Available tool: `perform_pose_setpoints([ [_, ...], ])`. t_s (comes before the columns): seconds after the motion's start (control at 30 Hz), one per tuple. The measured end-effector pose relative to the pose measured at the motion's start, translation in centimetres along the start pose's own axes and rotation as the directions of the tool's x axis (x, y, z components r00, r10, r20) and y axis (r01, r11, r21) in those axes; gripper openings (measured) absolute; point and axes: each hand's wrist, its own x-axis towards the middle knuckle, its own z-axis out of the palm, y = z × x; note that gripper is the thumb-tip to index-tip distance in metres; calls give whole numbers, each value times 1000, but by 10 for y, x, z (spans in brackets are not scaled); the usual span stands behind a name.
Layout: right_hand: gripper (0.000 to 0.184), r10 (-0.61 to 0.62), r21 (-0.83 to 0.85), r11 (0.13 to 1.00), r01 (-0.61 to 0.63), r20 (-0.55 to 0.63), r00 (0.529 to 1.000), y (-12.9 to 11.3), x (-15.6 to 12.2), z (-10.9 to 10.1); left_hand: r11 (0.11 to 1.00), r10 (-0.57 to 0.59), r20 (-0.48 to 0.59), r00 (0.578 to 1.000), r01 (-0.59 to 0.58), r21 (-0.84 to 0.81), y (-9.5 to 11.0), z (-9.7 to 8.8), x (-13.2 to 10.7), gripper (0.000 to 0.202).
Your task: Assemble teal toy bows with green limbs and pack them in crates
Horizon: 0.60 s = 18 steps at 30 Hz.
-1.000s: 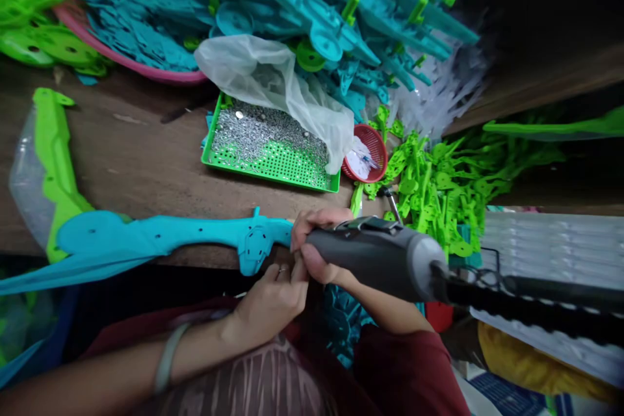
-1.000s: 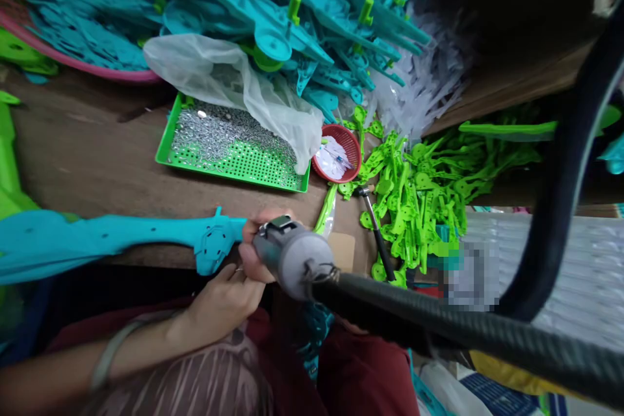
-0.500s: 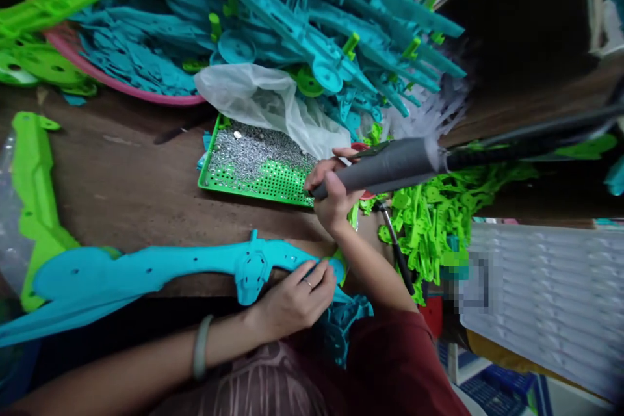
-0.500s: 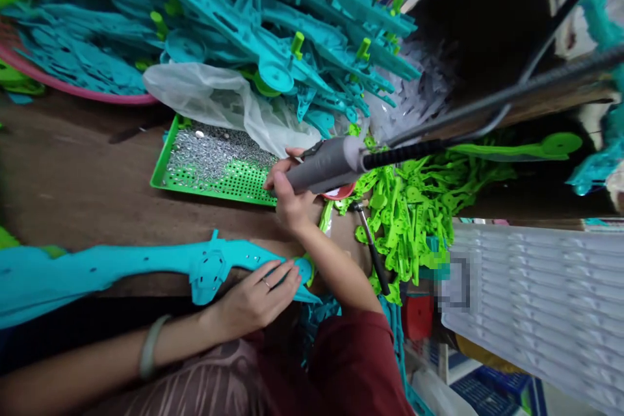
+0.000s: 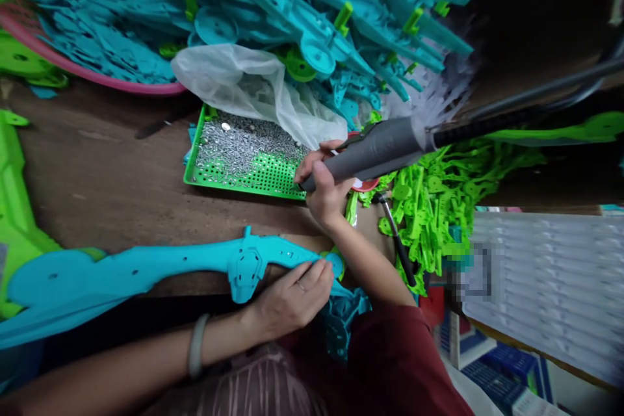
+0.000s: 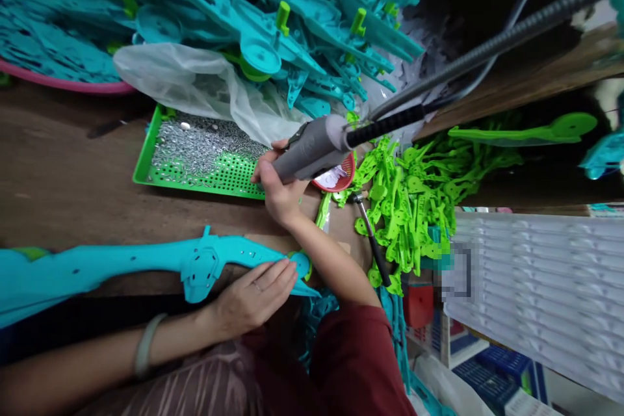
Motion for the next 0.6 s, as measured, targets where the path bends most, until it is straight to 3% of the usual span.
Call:
perform_pose_setpoints([
  [0.1, 47, -32, -36, 999, 31, -32, 999, -10, -2, -1, 1000, 3, -24, 1000, -4, -14, -1, 2, -2, 34],
  [0.2, 43, -62, -95, 994, 57, -47, 997, -36, -9, -4, 999, 4, -31, 1000, -5, -48, 1, -7, -2, 33],
  [0.27, 38, -87, -47, 995, 85, -35, 996, -62, -19, -6, 981, -78, -71, 994, 64, -185, 2, -23, 0, 27],
  [0.3, 36, -91, 7, 996, 91, -18, 996, -77, -25, -8, 949, -184, -108, 977, 148, -278, 1, -33, 1, 21],
  [0.33, 34, -84, 59, 995, 84, 3, 996, -92, -32, -10, 897, -322, -138, 936, 256, -361, -1, -44, 4, 17],
  [0.4, 33, -50, 110, 993, 42, 68, 996, -120, -45, -14, 763, -577, -146, 804, 467, -447, -8, -65, 9, 19],
  [0.43, 34, -39, 113, 993, 28, 102, 994, -131, -52, -16, 712, -650, -130, 749, 540, -448, -13, -73, 12, 23],
  [0.47, 36, -34, 106, 994, 20, 132, 991, -140, -58, -17, 694, -673, -114, 731, 572, -436, -19, -80, 15, 25],
  [0.6, 36, -61, 52, 997, 51, 230, 971, -153, -72, -19, 778, -546, -94, 833, 463, -424, -37, -92, 21, 12],
])
